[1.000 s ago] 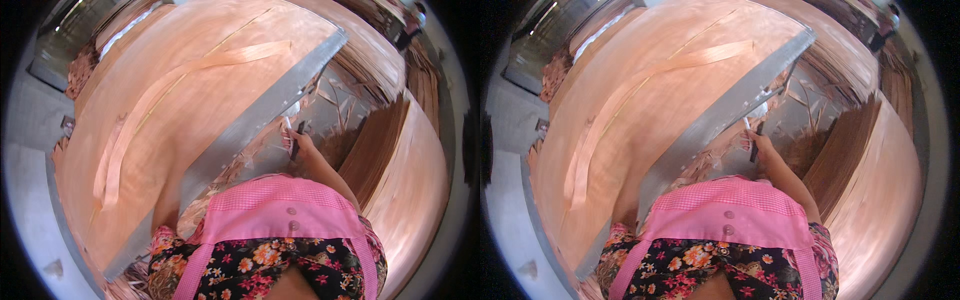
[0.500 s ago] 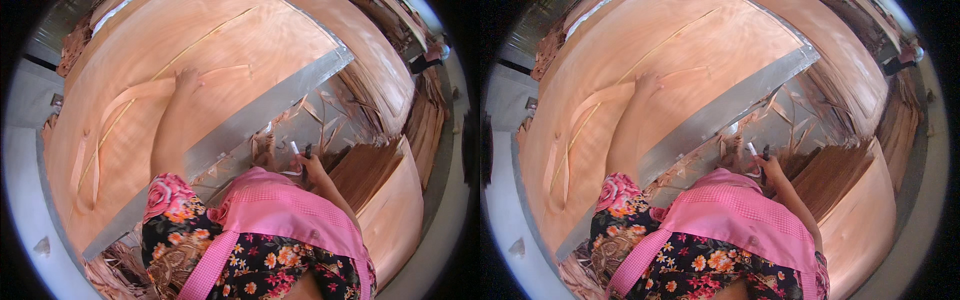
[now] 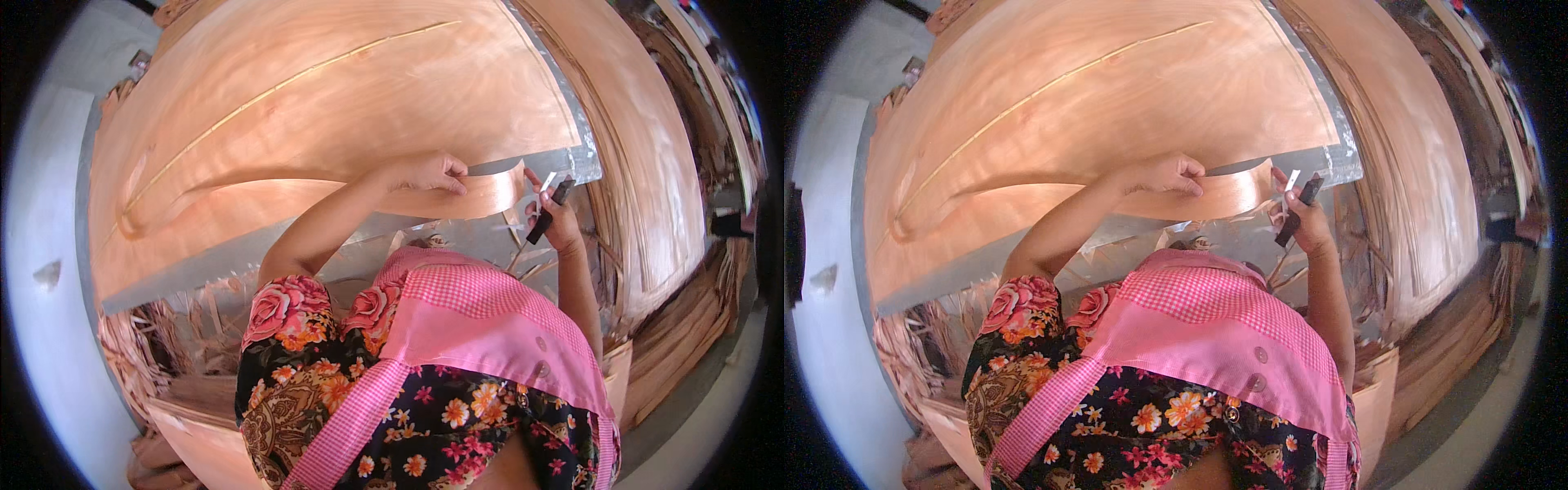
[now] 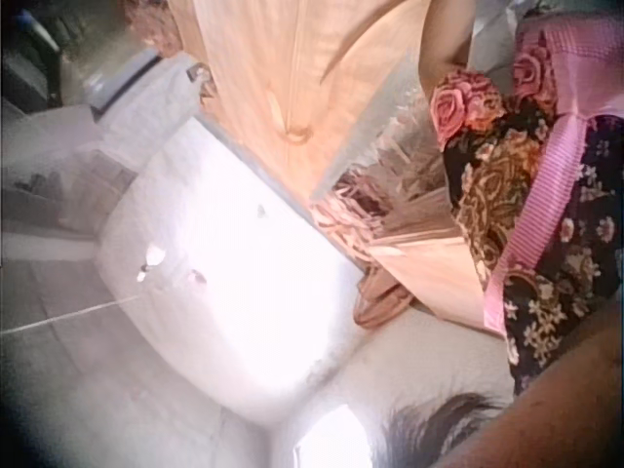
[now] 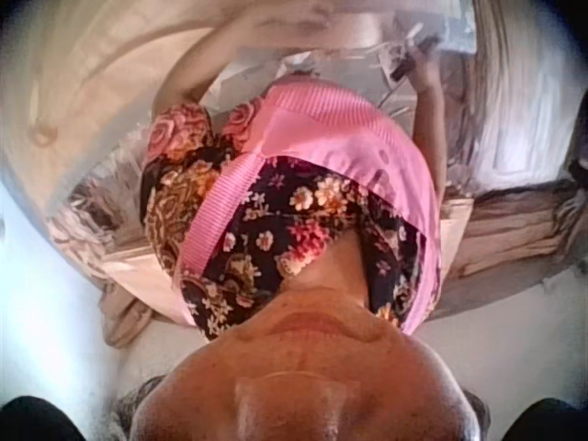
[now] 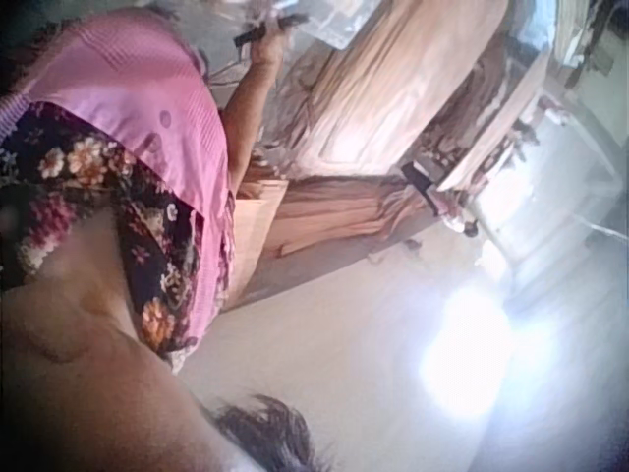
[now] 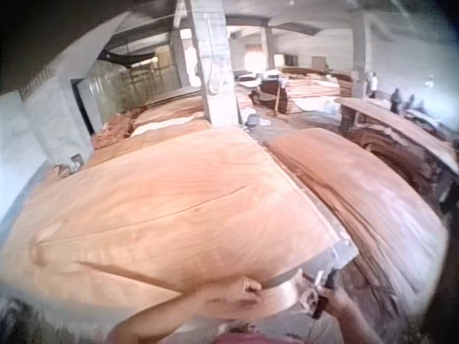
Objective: The person uses a utility knife and a long wooden straight-edge to cut sheets of wood veneer, then gathers and moves the resulting thin strips of wood onto a pile.
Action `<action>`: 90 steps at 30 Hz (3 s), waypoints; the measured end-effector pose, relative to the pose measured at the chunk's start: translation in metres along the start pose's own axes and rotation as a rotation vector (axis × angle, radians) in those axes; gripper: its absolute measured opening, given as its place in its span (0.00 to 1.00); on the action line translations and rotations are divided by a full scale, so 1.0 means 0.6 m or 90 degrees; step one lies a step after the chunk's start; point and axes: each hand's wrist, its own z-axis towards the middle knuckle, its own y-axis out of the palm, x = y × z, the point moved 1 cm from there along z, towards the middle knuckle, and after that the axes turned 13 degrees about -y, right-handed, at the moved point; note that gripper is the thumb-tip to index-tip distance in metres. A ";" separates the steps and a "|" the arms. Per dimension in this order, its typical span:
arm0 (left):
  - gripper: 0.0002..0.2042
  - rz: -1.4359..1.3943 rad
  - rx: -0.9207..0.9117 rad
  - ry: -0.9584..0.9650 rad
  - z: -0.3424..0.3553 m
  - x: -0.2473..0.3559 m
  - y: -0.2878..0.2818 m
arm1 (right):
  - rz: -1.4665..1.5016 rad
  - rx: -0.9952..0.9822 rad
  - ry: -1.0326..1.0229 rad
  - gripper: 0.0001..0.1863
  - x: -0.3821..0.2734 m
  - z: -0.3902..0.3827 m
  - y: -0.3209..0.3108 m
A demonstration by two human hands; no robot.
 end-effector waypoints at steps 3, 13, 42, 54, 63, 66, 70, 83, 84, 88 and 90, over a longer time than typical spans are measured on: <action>0.07 -0.063 0.012 0.001 0.032 0.021 0.014 | -0.067 -0.032 0.098 0.08 -0.014 0.019 -0.068; 0.07 -0.218 0.265 -0.168 0.186 -0.083 0.086 | -0.037 -0.061 0.160 0.09 -0.002 0.109 -0.253; 0.35 0.615 0.593 -0.111 0.346 0.038 0.228 | -0.263 0.093 0.036 0.11 0.002 0.155 -0.282; 0.19 0.582 0.621 -0.085 0.413 0.057 0.174 | -0.547 0.098 0.092 0.18 0.043 0.237 -0.255; 0.18 0.402 0.651 -0.001 0.381 0.074 0.176 | -0.471 -0.103 0.033 0.09 -0.056 0.248 -0.257; 0.16 0.187 0.644 0.092 0.265 0.067 0.152 | -0.132 -0.056 0.194 0.07 -0.007 0.239 -0.242; 0.21 0.337 0.911 -0.262 -0.041 -0.064 0.120 | -0.215 0.017 0.142 0.09 0.027 0.242 -0.249; 0.09 0.244 0.850 -0.452 -0.336 -0.293 0.055 | -0.242 0.095 0.041 0.09 0.044 0.229 -0.258; 0.11 0.195 0.851 -0.486 -0.334 -0.298 0.048 | -0.196 0.059 0.074 0.08 0.049 0.231 -0.263; 0.13 0.208 0.669 -0.533 -0.318 -0.322 0.030 | -0.135 0.031 0.096 0.08 0.046 0.241 -0.272; 0.13 0.224 0.694 -0.542 -0.310 -0.326 0.031 | -0.210 0.131 0.092 0.08 0.037 0.232 -0.259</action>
